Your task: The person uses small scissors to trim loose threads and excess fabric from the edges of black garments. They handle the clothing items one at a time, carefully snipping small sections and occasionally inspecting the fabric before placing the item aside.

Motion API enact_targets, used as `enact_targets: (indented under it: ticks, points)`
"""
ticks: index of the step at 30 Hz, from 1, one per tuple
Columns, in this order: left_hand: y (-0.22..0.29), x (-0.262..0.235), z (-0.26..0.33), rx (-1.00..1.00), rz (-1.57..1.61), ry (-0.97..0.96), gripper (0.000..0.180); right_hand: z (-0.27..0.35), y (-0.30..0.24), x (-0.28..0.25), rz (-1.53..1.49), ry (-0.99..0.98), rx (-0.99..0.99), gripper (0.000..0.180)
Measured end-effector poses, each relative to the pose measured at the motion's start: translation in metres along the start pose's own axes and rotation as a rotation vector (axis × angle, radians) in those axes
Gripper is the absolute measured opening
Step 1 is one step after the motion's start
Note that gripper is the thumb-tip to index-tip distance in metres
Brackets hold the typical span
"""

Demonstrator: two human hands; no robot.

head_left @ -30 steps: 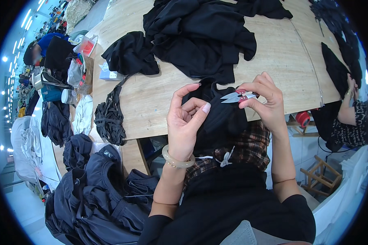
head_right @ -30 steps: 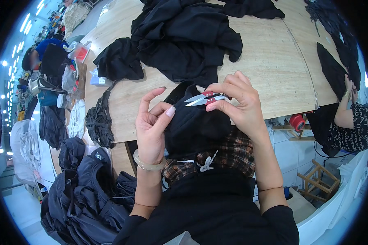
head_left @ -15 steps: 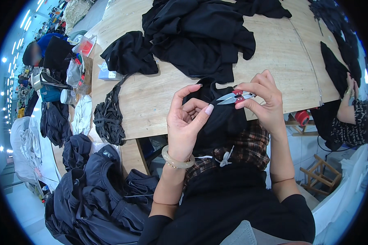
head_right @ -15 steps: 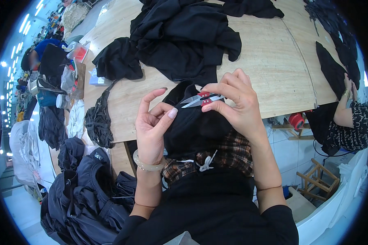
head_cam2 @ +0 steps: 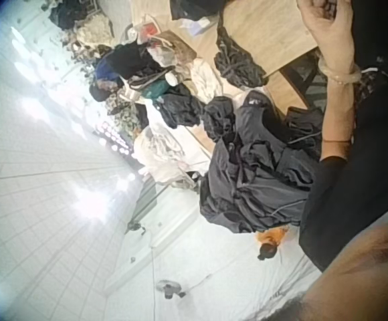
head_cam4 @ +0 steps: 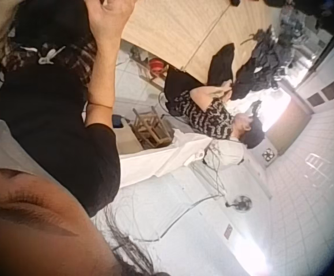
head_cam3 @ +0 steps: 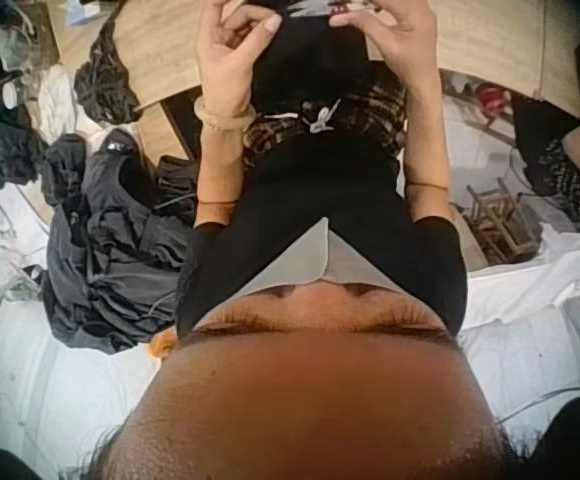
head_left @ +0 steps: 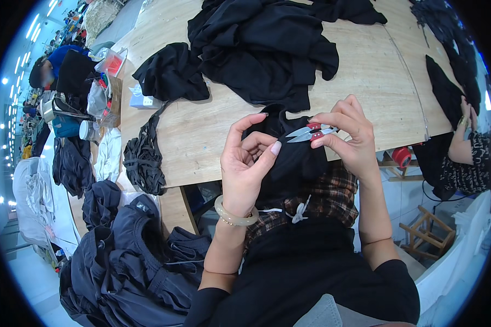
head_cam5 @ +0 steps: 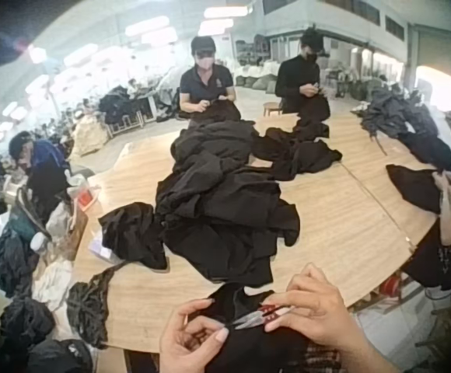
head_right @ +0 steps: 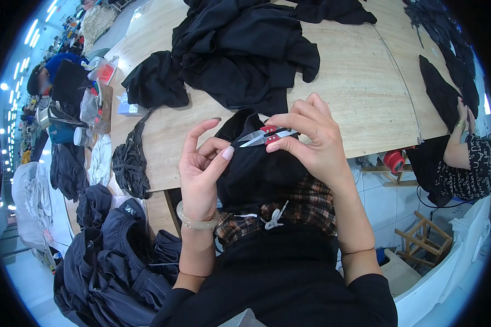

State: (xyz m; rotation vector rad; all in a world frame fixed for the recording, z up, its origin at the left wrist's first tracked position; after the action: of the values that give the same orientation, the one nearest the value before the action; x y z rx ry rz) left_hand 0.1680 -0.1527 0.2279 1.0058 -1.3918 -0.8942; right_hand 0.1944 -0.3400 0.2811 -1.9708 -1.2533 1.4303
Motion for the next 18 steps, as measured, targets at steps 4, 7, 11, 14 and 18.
enact_targets:
  ticks: [4,7,11,14,18]
  points:
    - [-0.001,0.000,0.000,0.003,-0.009,-0.005,0.052,0.000,0.001,-0.001,0.009,0.005,-0.007,0.033]
    - [-0.001,-0.001,0.000,0.002,-0.011,-0.003,0.052,-0.001,-0.004,-0.001,0.038,0.002,-0.022,0.032]
    - [-0.002,-0.001,0.000,0.000,-0.012,0.004,0.052,0.000,-0.007,-0.003,0.081,0.011,-0.048,0.032]
    - [-0.003,0.000,0.000,-0.005,-0.007,-0.002,0.052,0.000,-0.007,-0.003,0.079,-0.003,-0.047,0.033]
    - [-0.005,0.001,-0.001,0.004,-0.010,-0.014,0.052,0.000,0.003,0.006,-0.174,-0.079,0.073,0.034]
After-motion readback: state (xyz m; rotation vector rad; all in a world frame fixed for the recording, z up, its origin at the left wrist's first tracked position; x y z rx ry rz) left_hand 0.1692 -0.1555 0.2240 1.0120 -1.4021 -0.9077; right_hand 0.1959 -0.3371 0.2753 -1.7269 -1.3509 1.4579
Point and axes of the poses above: each hand's wrist, its own z-axis away from the middle knuckle, its own x-axis out of the palm, y = z × x, the point moved 9 cm from there along -z, towards the middle knuckle, and after that the axes turned 8 degrees about x, right-handed, at the moved point
